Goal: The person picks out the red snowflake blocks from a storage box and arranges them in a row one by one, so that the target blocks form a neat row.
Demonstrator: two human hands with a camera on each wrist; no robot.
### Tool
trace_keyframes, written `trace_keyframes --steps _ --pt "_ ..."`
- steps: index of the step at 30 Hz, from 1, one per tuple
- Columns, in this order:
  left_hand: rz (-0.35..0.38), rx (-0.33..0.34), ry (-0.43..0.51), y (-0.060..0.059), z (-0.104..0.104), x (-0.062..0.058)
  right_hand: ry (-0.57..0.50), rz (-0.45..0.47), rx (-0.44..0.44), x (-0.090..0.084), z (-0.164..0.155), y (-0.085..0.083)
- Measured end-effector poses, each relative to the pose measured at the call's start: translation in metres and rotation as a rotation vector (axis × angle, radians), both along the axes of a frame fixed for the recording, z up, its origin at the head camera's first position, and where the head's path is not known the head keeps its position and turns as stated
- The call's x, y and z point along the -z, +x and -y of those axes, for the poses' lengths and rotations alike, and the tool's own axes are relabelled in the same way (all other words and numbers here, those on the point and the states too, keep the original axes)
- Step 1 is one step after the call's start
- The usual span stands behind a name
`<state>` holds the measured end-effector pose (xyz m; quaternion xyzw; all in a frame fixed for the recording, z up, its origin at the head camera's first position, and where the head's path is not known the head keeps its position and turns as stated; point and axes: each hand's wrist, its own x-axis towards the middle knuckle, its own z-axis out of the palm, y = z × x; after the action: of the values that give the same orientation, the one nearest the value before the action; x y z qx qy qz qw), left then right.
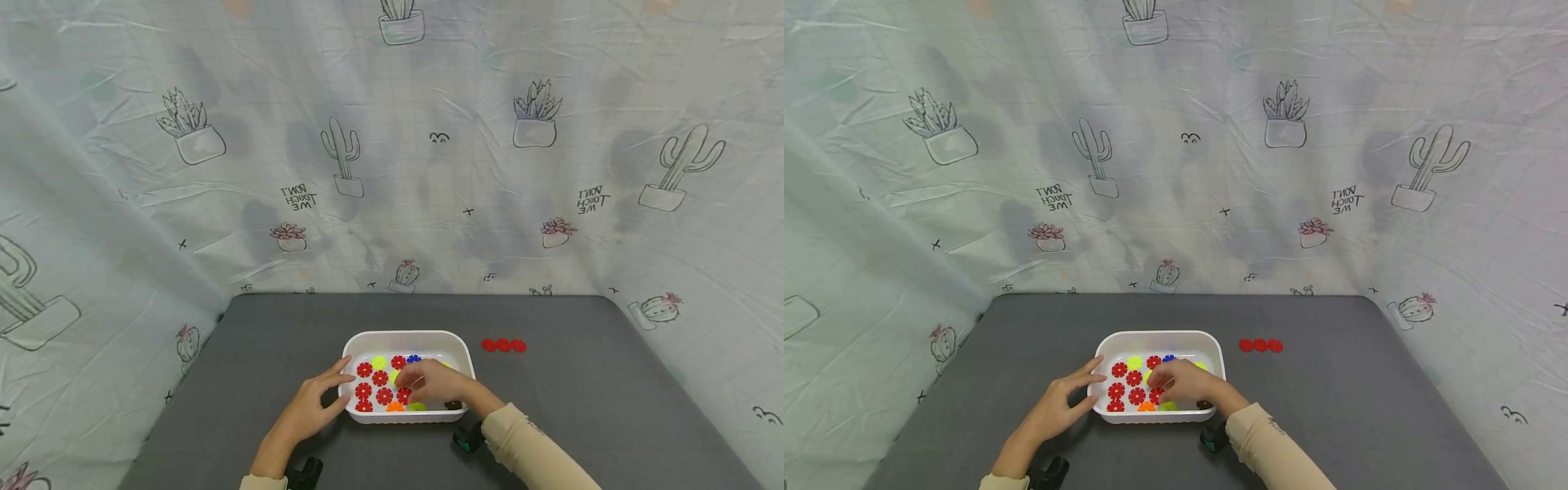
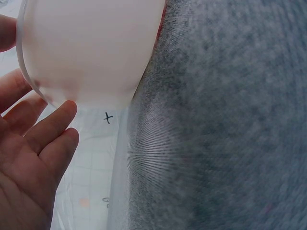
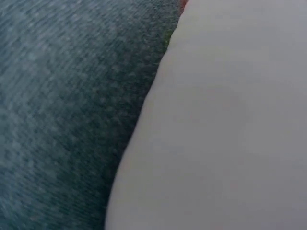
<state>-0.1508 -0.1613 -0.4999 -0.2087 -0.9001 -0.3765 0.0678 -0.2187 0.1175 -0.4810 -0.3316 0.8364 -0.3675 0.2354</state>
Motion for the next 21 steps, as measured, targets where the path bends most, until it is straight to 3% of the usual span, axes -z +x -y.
trace_keyframes --steps 12,21 --pt "-0.041 -0.001 -0.001 -0.0007 -0.0007 0.0000 0.068 -0.073 0.004 0.0019 0.0006 0.0010" --pt "-0.045 -0.006 -0.011 0.0000 -0.0012 0.0001 0.096 -0.123 -0.047 0.0037 0.0007 -0.0031"
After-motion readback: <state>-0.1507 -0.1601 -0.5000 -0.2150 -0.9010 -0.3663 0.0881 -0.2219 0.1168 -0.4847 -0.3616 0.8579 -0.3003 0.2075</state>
